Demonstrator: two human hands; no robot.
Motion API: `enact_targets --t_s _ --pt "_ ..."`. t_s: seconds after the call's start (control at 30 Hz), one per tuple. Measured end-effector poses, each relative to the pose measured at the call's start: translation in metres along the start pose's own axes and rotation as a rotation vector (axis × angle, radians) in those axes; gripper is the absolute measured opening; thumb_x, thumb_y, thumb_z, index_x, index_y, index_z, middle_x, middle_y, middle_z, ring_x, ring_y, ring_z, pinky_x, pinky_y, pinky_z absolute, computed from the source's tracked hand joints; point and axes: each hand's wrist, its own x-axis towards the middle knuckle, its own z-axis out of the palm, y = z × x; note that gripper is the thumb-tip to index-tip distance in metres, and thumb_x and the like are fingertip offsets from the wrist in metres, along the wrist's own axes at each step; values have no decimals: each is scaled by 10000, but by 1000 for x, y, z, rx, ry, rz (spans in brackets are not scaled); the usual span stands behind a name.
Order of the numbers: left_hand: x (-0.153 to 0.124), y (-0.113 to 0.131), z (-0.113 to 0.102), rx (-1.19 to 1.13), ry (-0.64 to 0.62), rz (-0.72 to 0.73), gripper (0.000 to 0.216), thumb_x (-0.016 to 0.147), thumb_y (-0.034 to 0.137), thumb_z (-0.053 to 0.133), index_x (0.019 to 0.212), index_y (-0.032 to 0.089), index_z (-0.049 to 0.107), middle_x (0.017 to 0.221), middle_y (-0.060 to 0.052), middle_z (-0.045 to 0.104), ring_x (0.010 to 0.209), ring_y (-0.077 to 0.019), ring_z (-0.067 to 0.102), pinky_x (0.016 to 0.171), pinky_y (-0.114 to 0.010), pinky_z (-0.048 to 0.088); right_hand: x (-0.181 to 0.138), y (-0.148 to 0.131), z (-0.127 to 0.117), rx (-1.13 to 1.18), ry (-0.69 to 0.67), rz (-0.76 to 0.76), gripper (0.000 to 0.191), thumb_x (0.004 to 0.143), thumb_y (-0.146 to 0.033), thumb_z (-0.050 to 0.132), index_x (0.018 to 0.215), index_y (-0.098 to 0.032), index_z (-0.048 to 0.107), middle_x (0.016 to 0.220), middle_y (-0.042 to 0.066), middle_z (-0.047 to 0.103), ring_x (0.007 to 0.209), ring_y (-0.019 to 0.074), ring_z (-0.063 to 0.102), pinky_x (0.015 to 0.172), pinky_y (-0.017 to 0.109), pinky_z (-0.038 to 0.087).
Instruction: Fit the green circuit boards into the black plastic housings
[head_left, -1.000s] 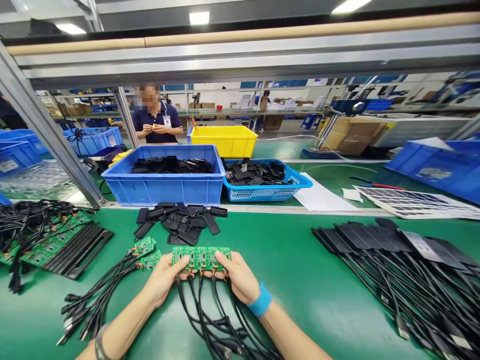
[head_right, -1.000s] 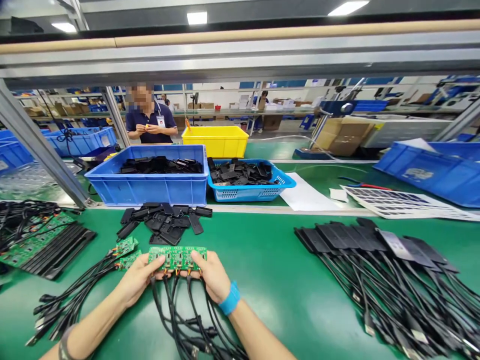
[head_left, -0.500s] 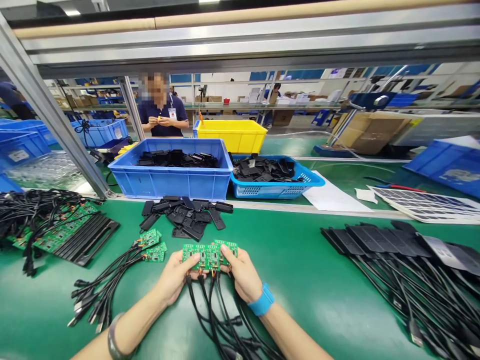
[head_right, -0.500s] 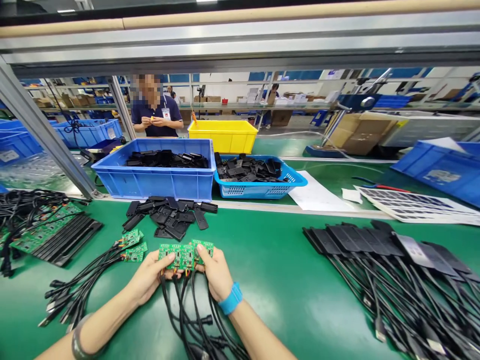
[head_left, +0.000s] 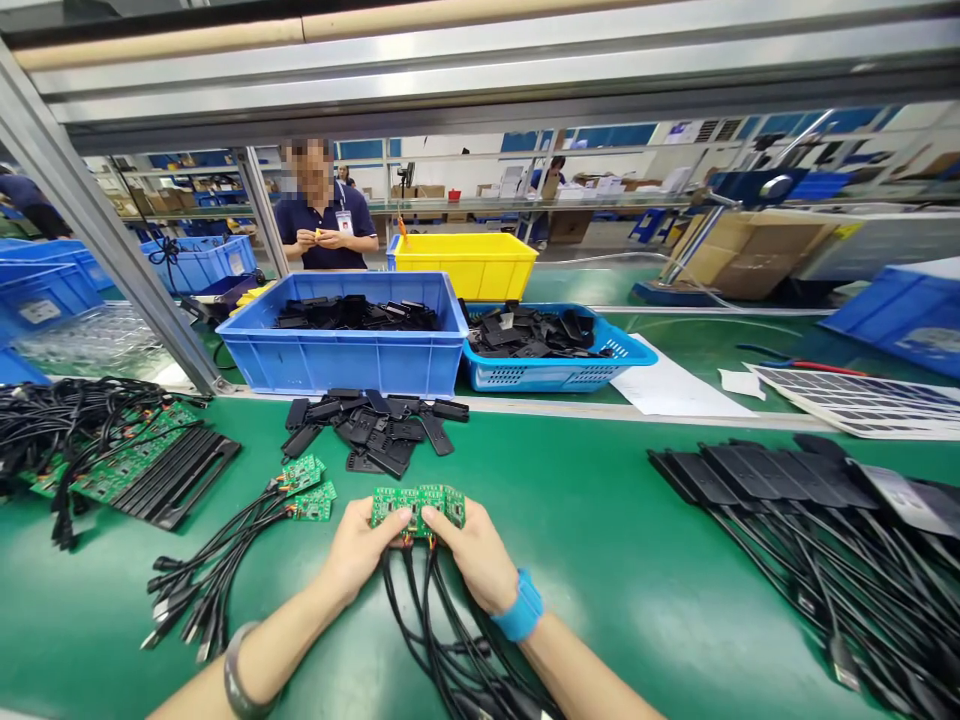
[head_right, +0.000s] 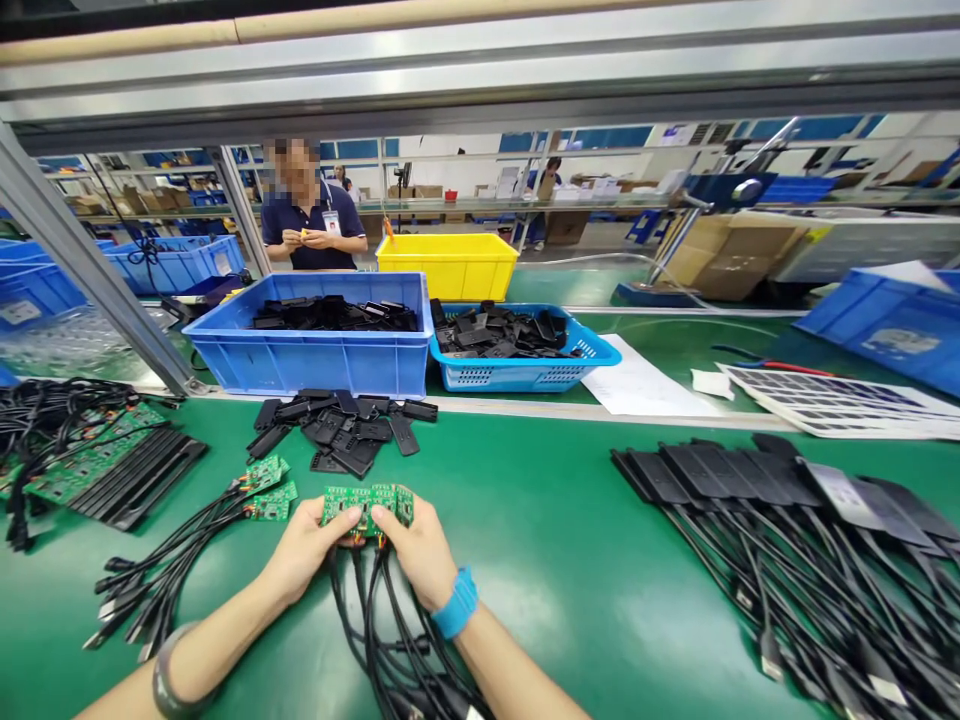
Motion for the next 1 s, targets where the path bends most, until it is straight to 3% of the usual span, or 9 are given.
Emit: enact_targets --t_s 0.13,0.23,0.3,0.43,0.53,0.67,0.8,1.0 --pt "-2 2 1 343 105 147 355 774 454 648 603 142 655 574 -41 647 565 -169 564 570 -260 433 -3 4 5 -221 129 -110 299 777 -450 668 720 -157 670 717 39 683 688 189 582 669 298 472" --pt "-4 7 1 474 129 275 298 793 420 635 638 171 692 670 -51 682 650 -191 598 655 -268 447 -4 7 7 -321 242 -158 293 782 -436 656 669 -166 662 664 32 666 629 176 545 619 287 450" --pt "-2 10 -1 421 106 270 258 782 419 654 703 180 710 749 -58 697 721 -202 616 714 -274 462 -2 8 7 -305 260 -155 296 773 -441 668 657 -169 663 646 32 662 627 178 547 624 292 455" --pt "2 12 -4 -45 -11 -34 321 784 456 656 934 171 660 902 -67 696 759 -191 636 704 -311 513 1 6 6 14 208 -1 335 743 -480 702 821 -154 703 763 64 711 722 220 622 692 340 498" --pt "2 12 -5 -292 -90 -119 319 791 416 666 992 171 630 983 -70 680 808 -176 644 772 -342 522 2 4 5 137 194 60 351 735 -476 718 880 -157 698 819 65 725 749 222 639 711 347 504" --pt "1 10 -5 -108 -143 -33 313 773 388 694 948 128 689 882 -64 698 775 -157 621 778 -288 495 3 6 5 73 150 6 302 710 -401 763 867 -155 686 829 49 722 767 200 629 758 337 494" --pt "3 7 -5 -13 -184 -32 355 752 407 705 945 109 710 861 -79 719 722 -155 618 726 -271 490 3 11 3 -95 162 -61 248 724 -388 743 776 -159 663 728 18 684 672 169 589 676 295 477" --pt "3 3 3 124 -50 66 308 720 362 719 909 120 718 804 -79 735 685 -190 649 676 -279 497 0 7 7 -305 221 -197 199 784 -361 666 793 -162 658 740 35 688 678 181 595 656 277 462"
